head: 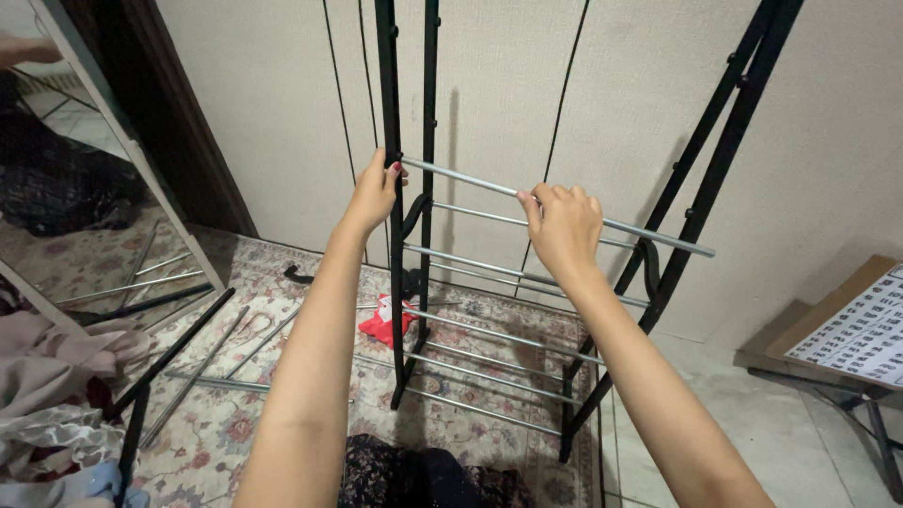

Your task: The person assembles a folding metal rack on the floor, fitting silver tubes into the black frame and attaching plastic connector pieces by hand. They align each tube between the frame rails and press connectors into place, working through the rack section by section.

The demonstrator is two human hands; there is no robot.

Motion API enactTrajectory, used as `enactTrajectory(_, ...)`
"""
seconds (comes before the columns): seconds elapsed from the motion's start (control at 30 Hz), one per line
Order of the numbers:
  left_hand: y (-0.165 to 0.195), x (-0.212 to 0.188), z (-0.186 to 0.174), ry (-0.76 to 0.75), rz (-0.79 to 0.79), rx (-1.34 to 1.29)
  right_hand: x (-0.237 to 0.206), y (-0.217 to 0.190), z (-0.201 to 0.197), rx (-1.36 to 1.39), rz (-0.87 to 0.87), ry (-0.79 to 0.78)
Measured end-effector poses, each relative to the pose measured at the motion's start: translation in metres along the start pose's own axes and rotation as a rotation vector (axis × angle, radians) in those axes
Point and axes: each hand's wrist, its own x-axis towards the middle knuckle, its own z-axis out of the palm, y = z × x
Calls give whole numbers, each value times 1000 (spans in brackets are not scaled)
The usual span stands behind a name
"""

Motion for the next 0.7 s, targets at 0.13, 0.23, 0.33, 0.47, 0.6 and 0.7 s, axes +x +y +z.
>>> enactTrajectory(0.13, 1, -1, 1, 4, 6, 21, 0, 6, -1, -9, -41, 40)
enactTrajectory(0.23, 5, -2, 1, -1, -20, 1, 1, 9, 2, -8, -56, 55)
enactTrajectory(0.33, 10, -3, -1, -10, -40, -7, 4, 9, 6, 5, -57, 36)
enactTrajectory(0.47, 14, -5, -2, -19, -45, 28, 5, 11, 7, 22, -60, 40)
enactTrajectory(0.6, 12, -4, 0, -12, -43, 2, 4, 11, 6, 10, -71, 69)
enactTrajectory(0.7, 9, -3, 0, -15, -54, 23, 8, 12, 6, 3, -89, 66)
